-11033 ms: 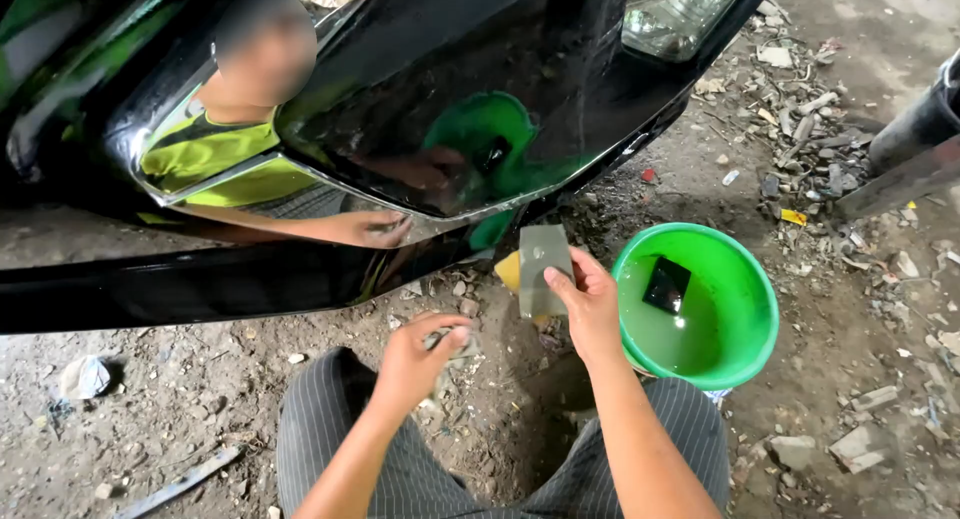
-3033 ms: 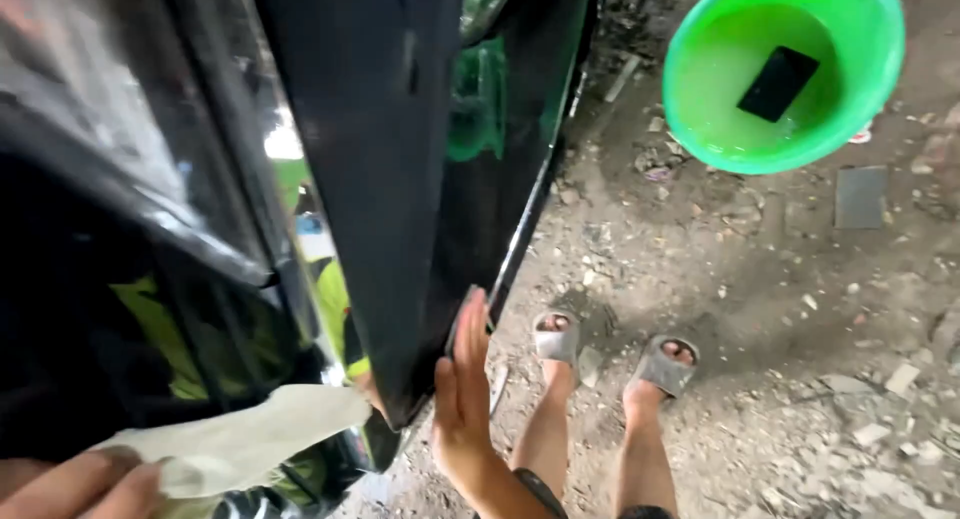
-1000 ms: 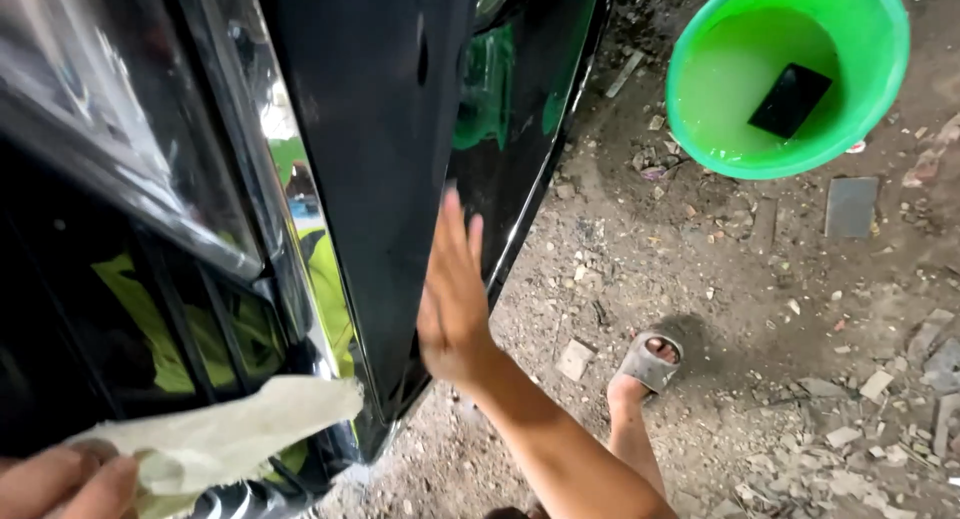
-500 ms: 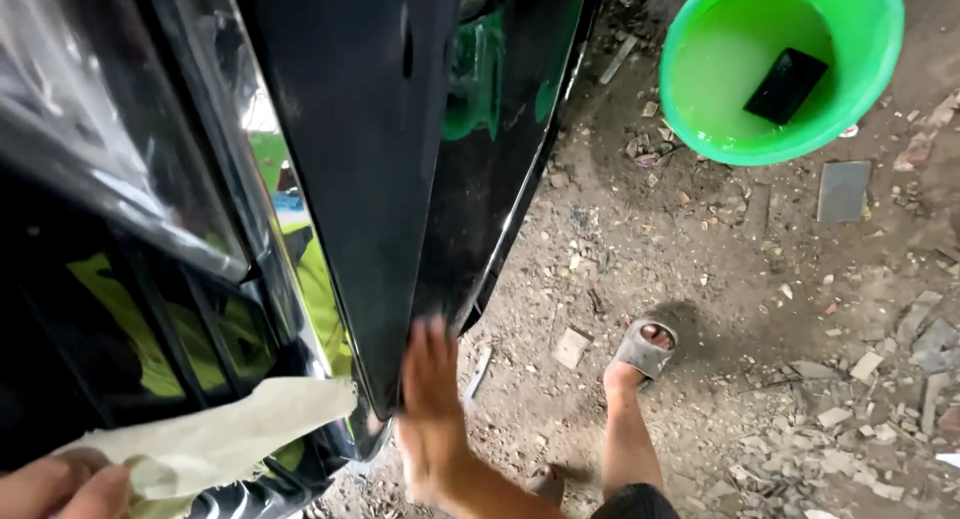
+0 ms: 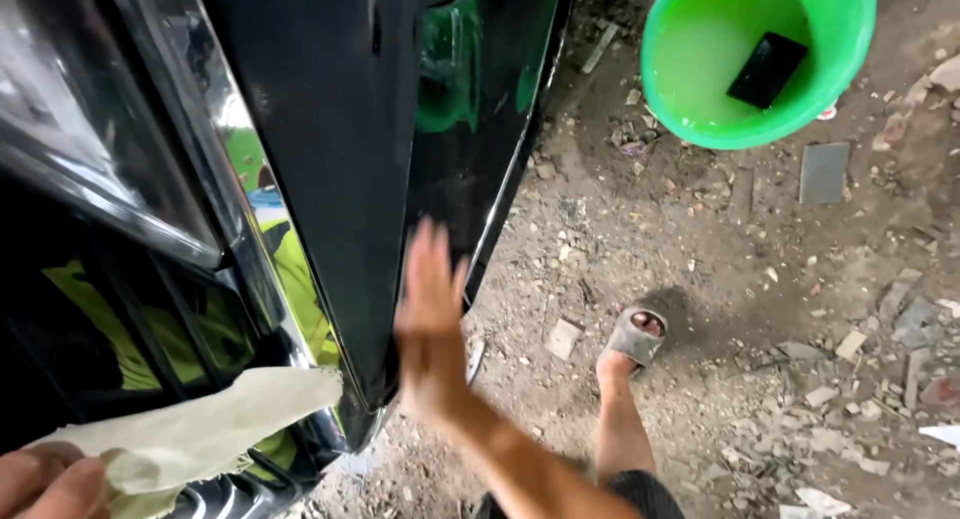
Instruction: Wet sanding a car panel using sandpaper and water from a bucket
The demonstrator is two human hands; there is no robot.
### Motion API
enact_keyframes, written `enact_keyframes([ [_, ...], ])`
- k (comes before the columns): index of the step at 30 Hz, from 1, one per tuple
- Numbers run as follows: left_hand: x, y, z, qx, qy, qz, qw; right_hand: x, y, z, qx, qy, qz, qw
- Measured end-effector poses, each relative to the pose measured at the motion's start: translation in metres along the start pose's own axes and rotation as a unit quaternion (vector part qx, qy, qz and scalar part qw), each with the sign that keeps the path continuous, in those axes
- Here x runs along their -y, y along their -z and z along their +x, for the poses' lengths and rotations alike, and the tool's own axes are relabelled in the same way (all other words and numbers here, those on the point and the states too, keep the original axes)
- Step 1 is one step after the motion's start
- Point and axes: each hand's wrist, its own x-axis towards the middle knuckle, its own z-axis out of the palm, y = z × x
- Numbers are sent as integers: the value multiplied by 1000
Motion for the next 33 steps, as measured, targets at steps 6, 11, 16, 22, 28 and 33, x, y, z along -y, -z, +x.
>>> enact_keyframes([
  [6, 102, -19, 20, -32, 61, -57, 996, 18, -5, -14, -39, -124, 186, 974],
  [11, -30, 6, 6, 60, 24, 75, 995, -7, 9, 47, 0, 134, -147, 980],
  [16, 25, -1, 39, 132, -179, 228, 948, 6, 18, 38, 75, 104, -166, 978],
  [22, 95, 8, 42, 39, -35, -1, 999, -7, 16, 47, 101, 44, -274, 955],
  [28, 23, 9, 19, 2, -387, 129, 913, 27, 7, 41, 32, 31, -60, 997],
  [33, -6, 4, 9, -12, -95, 13, 995, 0, 9, 2, 85, 14, -258, 962],
])
